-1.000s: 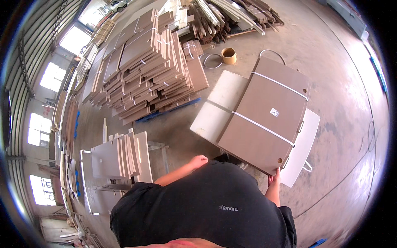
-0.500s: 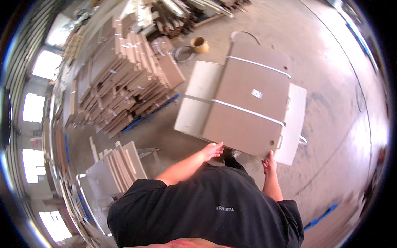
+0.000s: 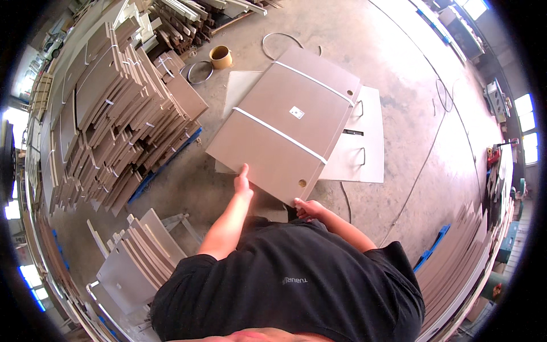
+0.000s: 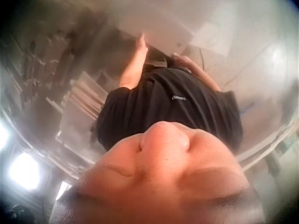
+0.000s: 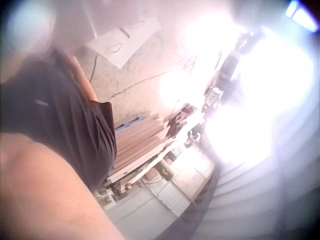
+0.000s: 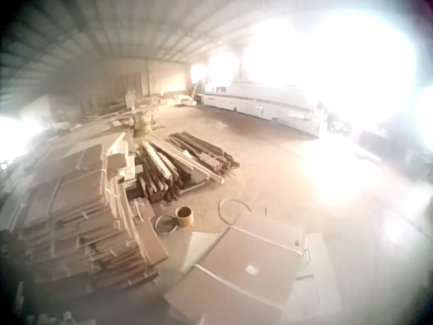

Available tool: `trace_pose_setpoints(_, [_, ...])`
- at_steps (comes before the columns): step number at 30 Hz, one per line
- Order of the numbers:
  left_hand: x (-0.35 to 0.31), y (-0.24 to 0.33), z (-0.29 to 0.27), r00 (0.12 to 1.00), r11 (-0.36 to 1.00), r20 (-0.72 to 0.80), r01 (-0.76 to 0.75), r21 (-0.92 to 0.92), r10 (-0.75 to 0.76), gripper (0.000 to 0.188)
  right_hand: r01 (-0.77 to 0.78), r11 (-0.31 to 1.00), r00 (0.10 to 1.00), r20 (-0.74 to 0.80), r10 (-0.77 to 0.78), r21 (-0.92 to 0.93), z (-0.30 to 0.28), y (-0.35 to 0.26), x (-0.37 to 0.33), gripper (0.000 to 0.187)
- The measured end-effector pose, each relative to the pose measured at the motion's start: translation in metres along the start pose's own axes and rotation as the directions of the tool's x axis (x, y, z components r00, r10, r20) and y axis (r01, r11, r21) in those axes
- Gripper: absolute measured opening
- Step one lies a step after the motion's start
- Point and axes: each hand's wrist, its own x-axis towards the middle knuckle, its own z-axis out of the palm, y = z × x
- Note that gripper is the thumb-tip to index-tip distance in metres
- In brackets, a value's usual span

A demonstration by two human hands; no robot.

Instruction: The person repeatedly picks up large flat panels from a stack, places them on a workbench, and wraps them with white plastic straps. The person secures the straps by hand and then stacks the bundled panels onto a growing pile. The process is repeated for multiple panels in a continuous loop.

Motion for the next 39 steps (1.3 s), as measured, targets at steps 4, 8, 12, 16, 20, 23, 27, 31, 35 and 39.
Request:
trace_pose_setpoints(4, [0.002, 0.061, -0.074, 0.999, 0.999, -0.043, -0.009, 0.037, 0.011, 0.057, 0.047, 0.992, 0.998, 0.056, -0.041, -0.116, 0.054, -0.024, 0.002, 0.080])
trace_pose_setpoints(8, [-0.014, 0.128, -0.154, 0.997, 0.997, -0.080, -0.013, 0.073, 0.019, 0.056, 0.109, 0.993, 0.994, -0.024, -0.108, 0.053, 0.083, -0.036, 0.006, 0.081])
trace_pose_setpoints(12, [-0.038, 0.191, -0.238, 0.998, 0.998, -0.061, -0.023, 0.052, 0.027, 0.056, 0.169, 0.942, 0.980, -0.147, -0.130, 0.291, 0.087, -0.039, 0.022, 0.084])
trace_pose_setpoints(16, [-0.061, 0.254, -0.298, 0.977, 0.995, -0.200, -0.084, -0.046, 0.073, 0.061, 0.166, 0.868, 0.969, -0.243, -0.055, 0.468, 0.085, -0.062, 0.039, 0.085])
trace_pose_setpoints(20, [-0.102, 0.326, -0.324, 0.916, 0.953, -0.302, -0.199, 0.227, 0.263, 0.067, 0.142, 0.654, 0.973, -0.225, 0.044, 0.743, 0.076, -0.090, 0.094, 0.098])
trace_pose_setpoints(23, [-0.110, 0.360, -0.339, 0.867, 0.912, -0.376, -0.184, 0.366, 0.326, 0.066, 0.273, 0.346, 0.948, -0.313, 0.063, 0.898, 0.101, -0.137, 0.127, 0.093])
trace_pose_setpoints(27, [-0.114, 0.399, -0.324, 0.733, 0.755, -0.389, -0.255, 0.604, 0.558, 0.061, 0.468, 0.000, 0.875, -0.463, -0.141, 0.884, 0.132, -0.177, 0.199, 0.063])
trace_pose_setpoints(31, [-0.116, 0.428, -0.337, 0.725, 0.818, -0.492, -0.172, 0.549, 0.483, 0.057, 0.520, 0.113, 0.854, -0.519, -0.039, 0.847, 0.156, -0.225, 0.191, 0.061])
trace_pose_setpoints(35, [-0.116, 0.467, -0.341, 0.696, 0.865, -0.516, -0.367, 0.342, 0.499, 0.050, 0.458, 0.053, 0.888, -0.456, -0.052, 0.887, 0.200, -0.303, 0.135, 0.066])
trace_pose_setpoints(39, [-0.095, 0.498, -0.395, 0.644, 0.812, -0.506, -0.527, 0.250, 0.574, 0.048, 0.431, 0.088, 0.901, -0.423, -0.092, 0.898, 0.268, -0.393, 0.076, 0.069])
